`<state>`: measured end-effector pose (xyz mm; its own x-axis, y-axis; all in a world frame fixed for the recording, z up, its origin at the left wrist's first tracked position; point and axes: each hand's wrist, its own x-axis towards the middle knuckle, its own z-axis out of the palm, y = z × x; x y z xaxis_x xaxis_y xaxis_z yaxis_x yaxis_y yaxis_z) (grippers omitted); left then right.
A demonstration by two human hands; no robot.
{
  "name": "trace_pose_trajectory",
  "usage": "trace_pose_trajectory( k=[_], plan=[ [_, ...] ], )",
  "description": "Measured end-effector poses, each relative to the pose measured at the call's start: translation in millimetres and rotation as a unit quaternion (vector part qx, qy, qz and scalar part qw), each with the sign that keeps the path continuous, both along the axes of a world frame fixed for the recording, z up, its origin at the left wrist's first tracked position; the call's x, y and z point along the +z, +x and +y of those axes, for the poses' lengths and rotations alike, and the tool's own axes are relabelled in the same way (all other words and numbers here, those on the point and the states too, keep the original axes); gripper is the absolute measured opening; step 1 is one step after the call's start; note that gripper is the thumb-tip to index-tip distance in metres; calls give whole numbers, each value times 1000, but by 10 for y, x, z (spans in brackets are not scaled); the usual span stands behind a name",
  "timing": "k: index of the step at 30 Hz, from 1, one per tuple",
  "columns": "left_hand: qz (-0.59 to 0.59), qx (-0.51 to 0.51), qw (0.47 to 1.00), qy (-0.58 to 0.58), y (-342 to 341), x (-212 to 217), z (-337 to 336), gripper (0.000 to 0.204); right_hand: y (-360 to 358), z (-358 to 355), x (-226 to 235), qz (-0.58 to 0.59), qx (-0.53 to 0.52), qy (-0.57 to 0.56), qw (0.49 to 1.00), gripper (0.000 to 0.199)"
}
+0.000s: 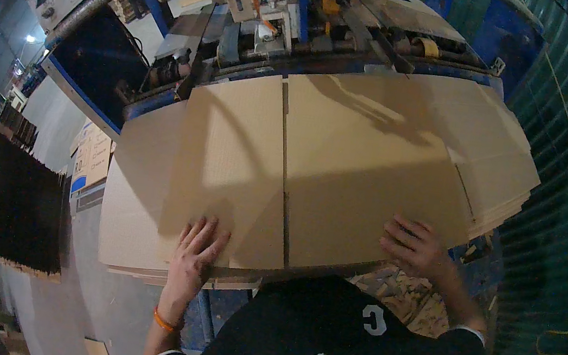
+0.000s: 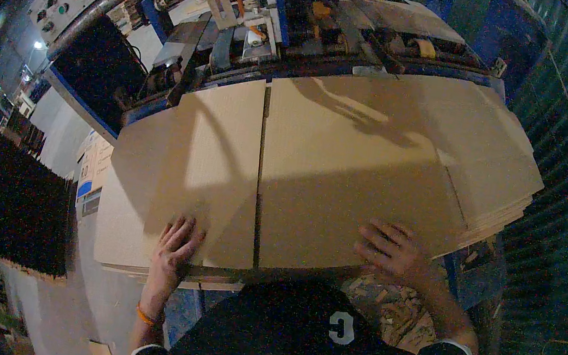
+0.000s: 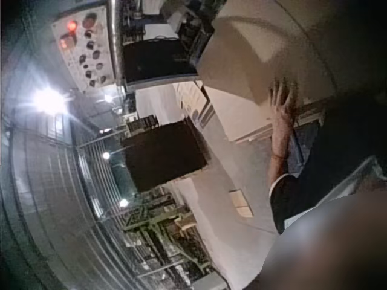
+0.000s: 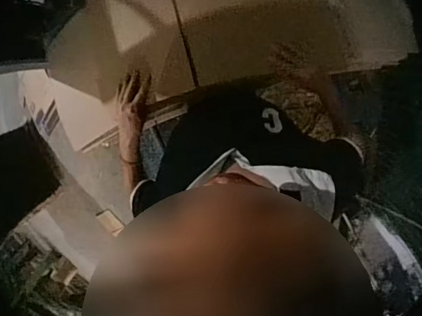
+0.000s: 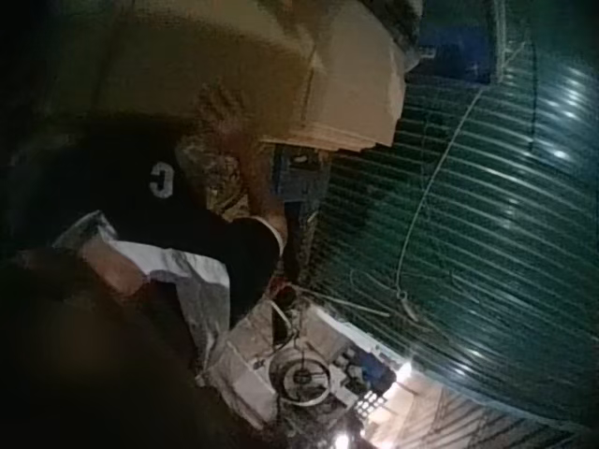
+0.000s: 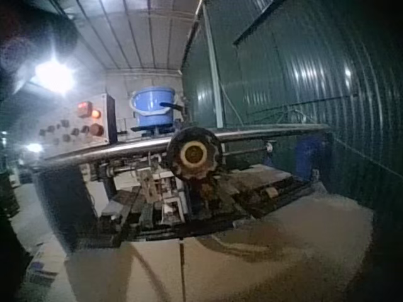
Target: The person repeatedly picks up flat cardboard sheets from a stack and places them onto a machine feed table, aligning them by hand. The person continues this cycle throughout the clip, maintaining a neat stack on the table.
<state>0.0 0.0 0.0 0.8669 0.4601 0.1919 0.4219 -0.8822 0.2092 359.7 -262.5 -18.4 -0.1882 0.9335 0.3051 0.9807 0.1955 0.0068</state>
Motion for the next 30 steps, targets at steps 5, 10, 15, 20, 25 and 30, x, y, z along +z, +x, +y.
trace_pose_trajectory(
  k=[5,10,15,20,25,30],
  plan=[
    [-3,-10,999,30,137,48,149,46,190,249,161,-14,9,-13,1000,41],
    [-8,-47,995,-87,48,204,295,47,474,377,156,193,-148,-124,962,43],
    [-177,123,975,-61,-92,-46,1371,42,1670,804,-19,196,-503,150,828,41],
    [-75,272,955,-92,364,-443,2402,43,2357,1251,-9,429,-544,-65,718,45],
    [-125,297,943,-84,488,-630,2459,45,2529,1354,-427,204,-408,81,886,37],
    [-121,302,945,-22,553,-543,2196,45,2515,1485,-498,39,-534,-132,835,36]
  ],
)
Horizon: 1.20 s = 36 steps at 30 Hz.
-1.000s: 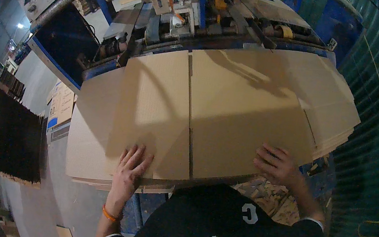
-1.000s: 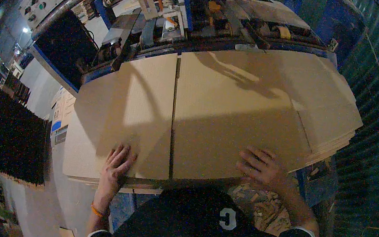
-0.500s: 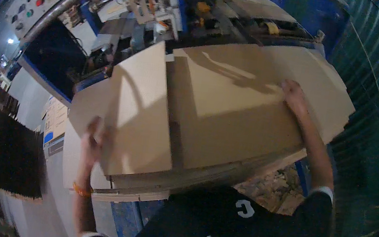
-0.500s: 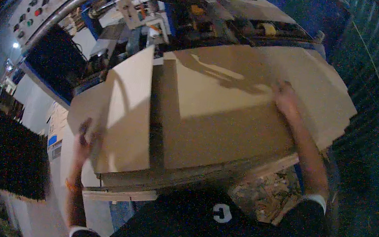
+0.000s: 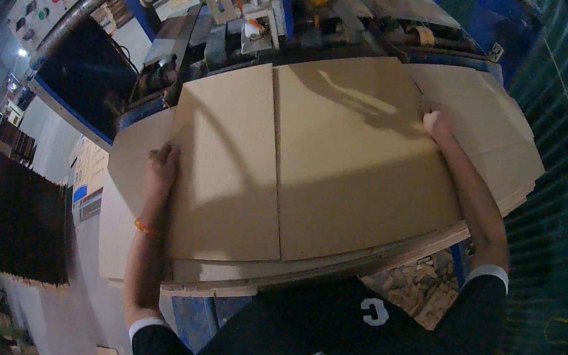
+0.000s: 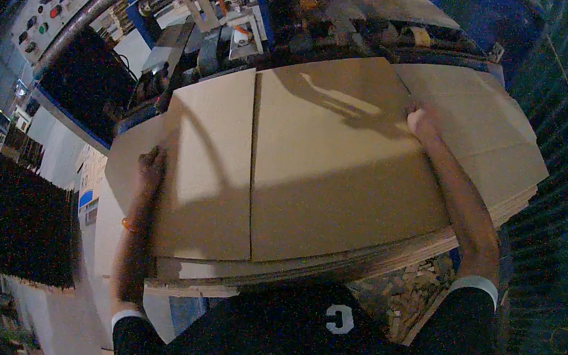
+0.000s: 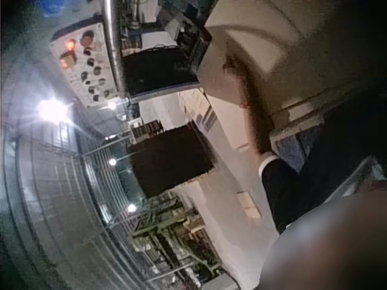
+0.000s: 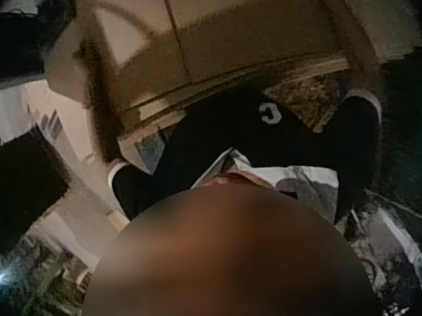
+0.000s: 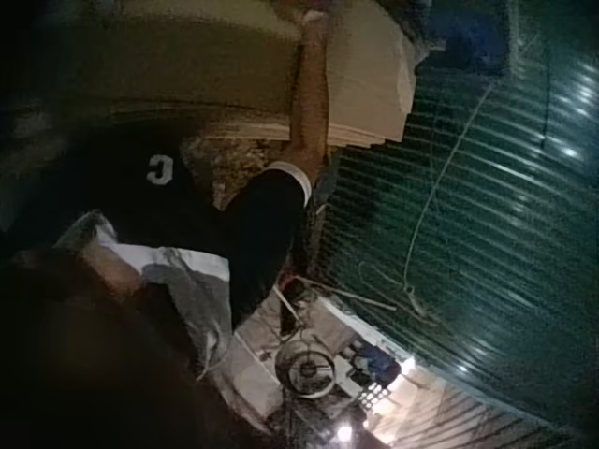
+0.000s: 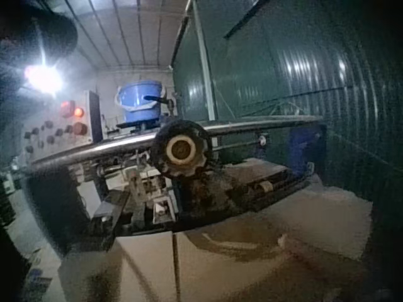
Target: The person repeatedly picks up flat cardboard sheets from a stack and places them onto a machine feed table, aligning them by hand. The person continues this cycle throughout the clip, maintaining a neat stack on the table.
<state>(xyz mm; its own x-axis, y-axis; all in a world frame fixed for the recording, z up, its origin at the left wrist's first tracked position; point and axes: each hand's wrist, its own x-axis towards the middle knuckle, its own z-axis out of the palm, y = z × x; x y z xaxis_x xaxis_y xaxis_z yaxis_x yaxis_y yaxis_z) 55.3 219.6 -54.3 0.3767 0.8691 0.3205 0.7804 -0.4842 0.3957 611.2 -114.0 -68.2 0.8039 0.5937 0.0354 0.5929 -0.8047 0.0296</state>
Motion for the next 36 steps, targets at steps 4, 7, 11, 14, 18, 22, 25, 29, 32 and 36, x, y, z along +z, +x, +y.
trace_pose_trajectory(
  k=[4,7,11,14,18,22,25,29,32,36],
  plan=[
    [-36,-7,999,-14,62,25,-21,43,-85,11,158,42,24,114,992,41],
    [29,43,999,7,91,66,1,40,-337,-52,373,18,62,145,987,46],
    [59,13,995,76,26,314,-366,49,-1126,-500,676,38,178,145,973,64],
    [-138,-179,970,-94,-187,553,-1137,75,-1692,-1125,885,82,279,43,956,81],
    [60,-350,933,-61,-248,738,-1839,95,-1994,-1370,846,139,303,4,943,91],
    [102,-365,924,56,-193,702,-1822,97,-1828,-1215,735,100,339,34,935,95],
    [88,-389,912,95,-175,641,-1661,91,-1632,-1099,709,120,348,53,928,93],
    [35,-371,924,87,58,621,-1410,80,-1422,-782,672,44,366,70,927,88],
    [9,-395,906,152,408,641,-1117,78,-1211,-383,702,66,333,46,939,83],
    [67,-342,911,222,672,636,-773,80,-1083,-7,741,86,279,120,949,73]
  ],
)
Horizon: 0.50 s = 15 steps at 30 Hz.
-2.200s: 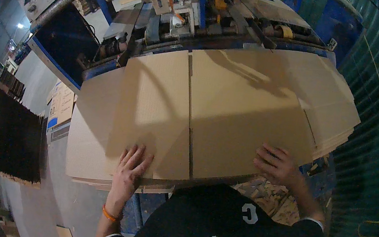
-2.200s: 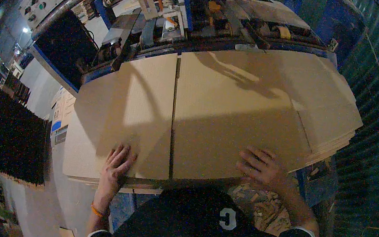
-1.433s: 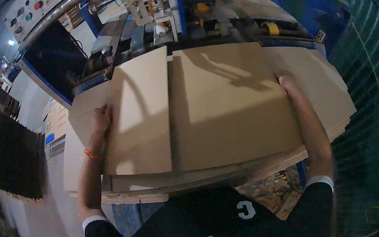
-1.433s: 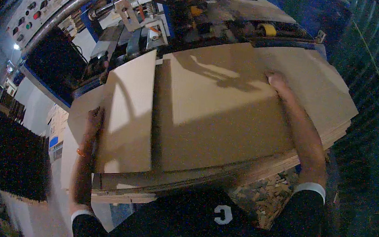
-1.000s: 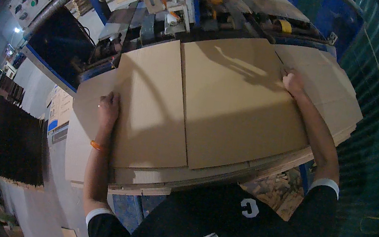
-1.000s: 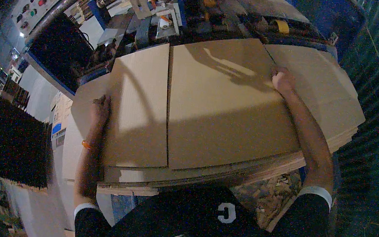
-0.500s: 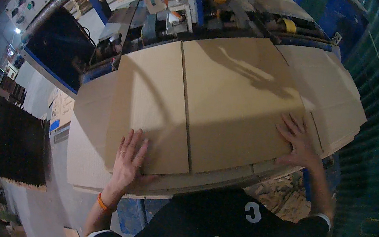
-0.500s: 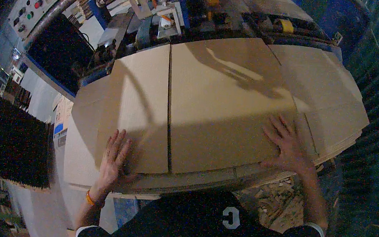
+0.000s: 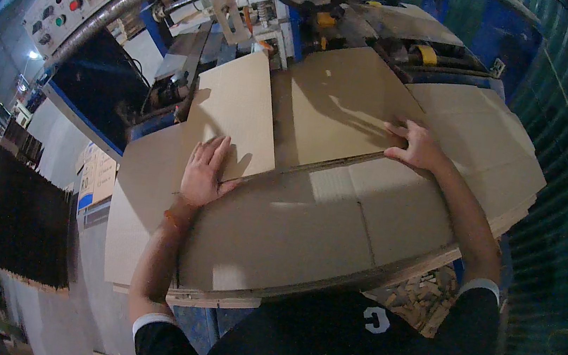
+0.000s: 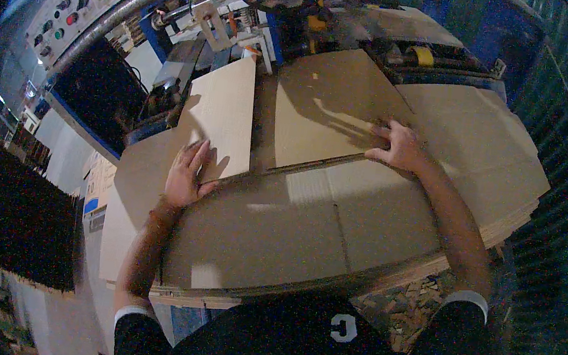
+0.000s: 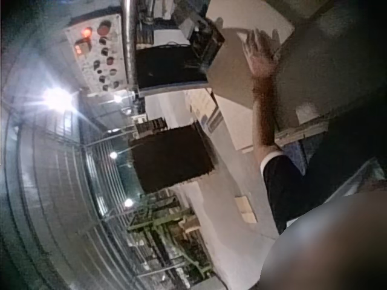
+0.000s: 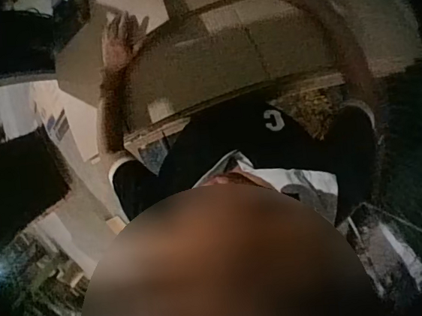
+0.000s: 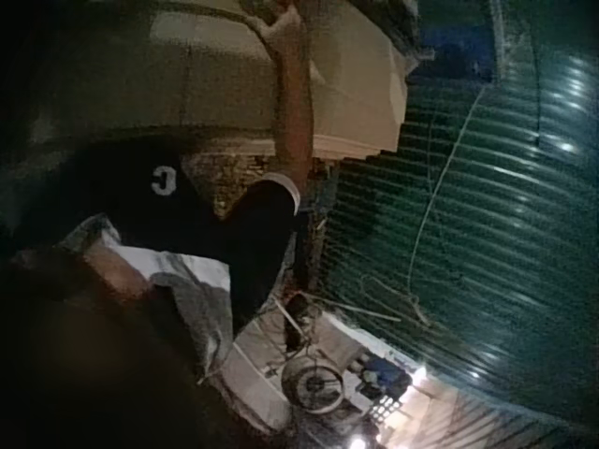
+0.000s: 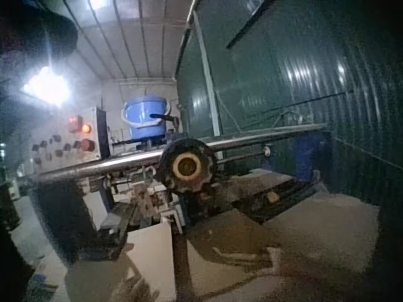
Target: The person repeatedly picks up flat cardboard sheets from a stack and places them onto a machine feed table, aligning them by hand. The person continues this cycle throughout the clip, maintaining a neat stack on the table.
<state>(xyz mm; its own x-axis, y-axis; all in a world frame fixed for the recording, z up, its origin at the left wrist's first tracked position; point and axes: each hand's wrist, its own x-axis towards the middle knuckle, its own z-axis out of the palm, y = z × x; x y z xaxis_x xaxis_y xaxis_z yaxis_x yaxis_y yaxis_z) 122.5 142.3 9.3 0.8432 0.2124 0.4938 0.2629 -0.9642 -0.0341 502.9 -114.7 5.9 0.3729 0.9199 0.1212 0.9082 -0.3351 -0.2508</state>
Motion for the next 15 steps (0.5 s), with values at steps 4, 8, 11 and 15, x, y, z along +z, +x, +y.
trace_pose_trajectory(
  k=[4,8,11,15],
  plan=[
    [41,31,996,78,-58,-90,30,67,-114,33,-16,-89,-37,-3,995,58],
    [43,-2,996,79,-134,-156,38,54,-220,-29,-72,-27,-6,6,1000,45],
    [13,-22,997,77,-149,-189,91,51,-199,-74,-106,-81,-4,-5,997,41],
    [18,-21,990,139,-25,-214,152,50,-125,-10,-158,-104,26,18,994,41]
  ],
)
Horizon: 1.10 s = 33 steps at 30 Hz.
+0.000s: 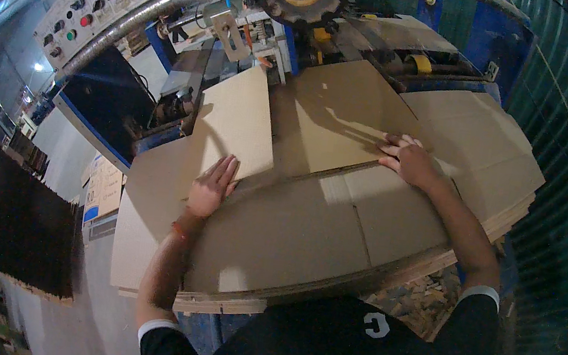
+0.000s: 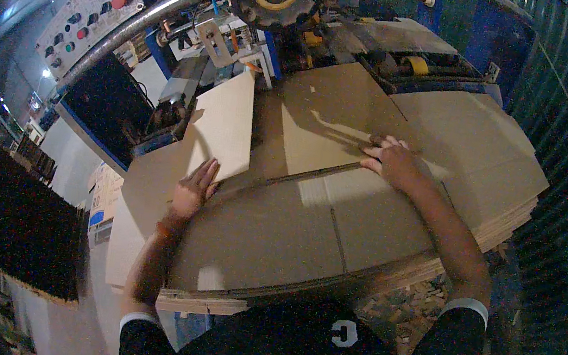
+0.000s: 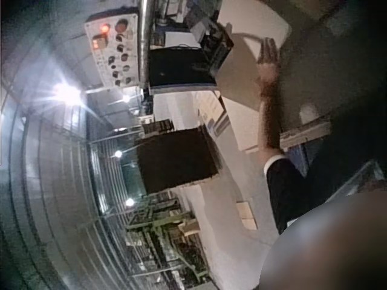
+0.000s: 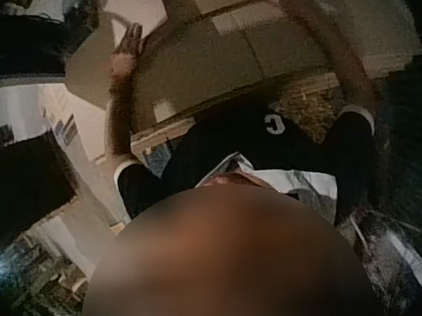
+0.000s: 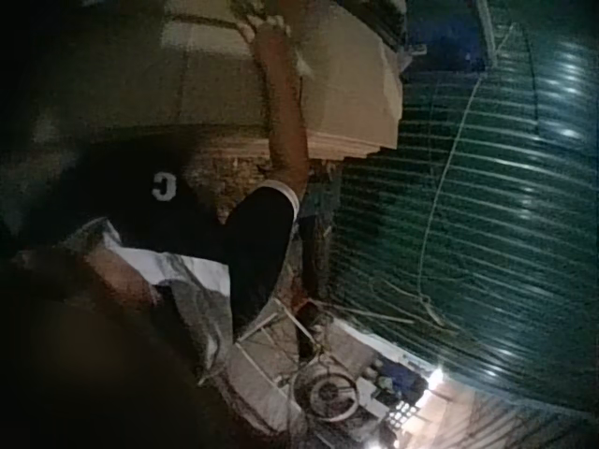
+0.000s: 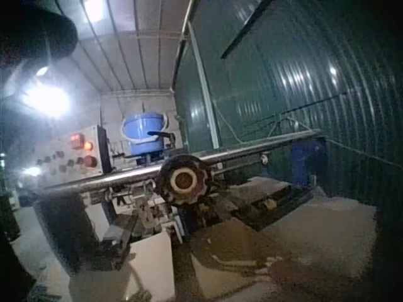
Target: The person repeatedly picks up flat cardboard sheets from a stack and places them onto a machine feed table, aligning them by hand. The person continues this cycle throughout the clip, maintaining a neat stack on the table.
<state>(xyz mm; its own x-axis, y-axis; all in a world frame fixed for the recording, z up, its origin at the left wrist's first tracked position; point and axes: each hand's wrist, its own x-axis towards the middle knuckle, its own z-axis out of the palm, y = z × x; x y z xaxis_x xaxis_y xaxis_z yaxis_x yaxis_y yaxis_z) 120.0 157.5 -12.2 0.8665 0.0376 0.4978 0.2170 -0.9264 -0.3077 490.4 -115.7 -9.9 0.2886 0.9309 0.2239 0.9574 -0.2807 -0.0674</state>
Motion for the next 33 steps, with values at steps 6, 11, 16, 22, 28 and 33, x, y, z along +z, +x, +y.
trace_pose_trajectory(
  k=[6,11,16,22,28,33],
  plan=[
    [-63,105,992,-24,343,211,-40,52,-56,282,-11,-5,-66,-8,998,48],
    [-81,158,975,-130,-374,171,-540,61,-32,-407,130,5,-46,50,998,57],
    [-442,274,792,-318,-1345,-193,-560,60,391,-1830,-109,21,-417,203,886,63],
    [-487,385,699,-354,-2010,-735,-445,66,973,-2577,-552,-13,-594,172,786,64],
    [-555,386,653,-341,-2603,-869,-527,73,953,-2518,-543,24,-576,271,771,52],
    [-698,212,525,-438,-3203,-522,-716,60,1099,-2568,-443,-85,-482,423,762,43]
  ],
)
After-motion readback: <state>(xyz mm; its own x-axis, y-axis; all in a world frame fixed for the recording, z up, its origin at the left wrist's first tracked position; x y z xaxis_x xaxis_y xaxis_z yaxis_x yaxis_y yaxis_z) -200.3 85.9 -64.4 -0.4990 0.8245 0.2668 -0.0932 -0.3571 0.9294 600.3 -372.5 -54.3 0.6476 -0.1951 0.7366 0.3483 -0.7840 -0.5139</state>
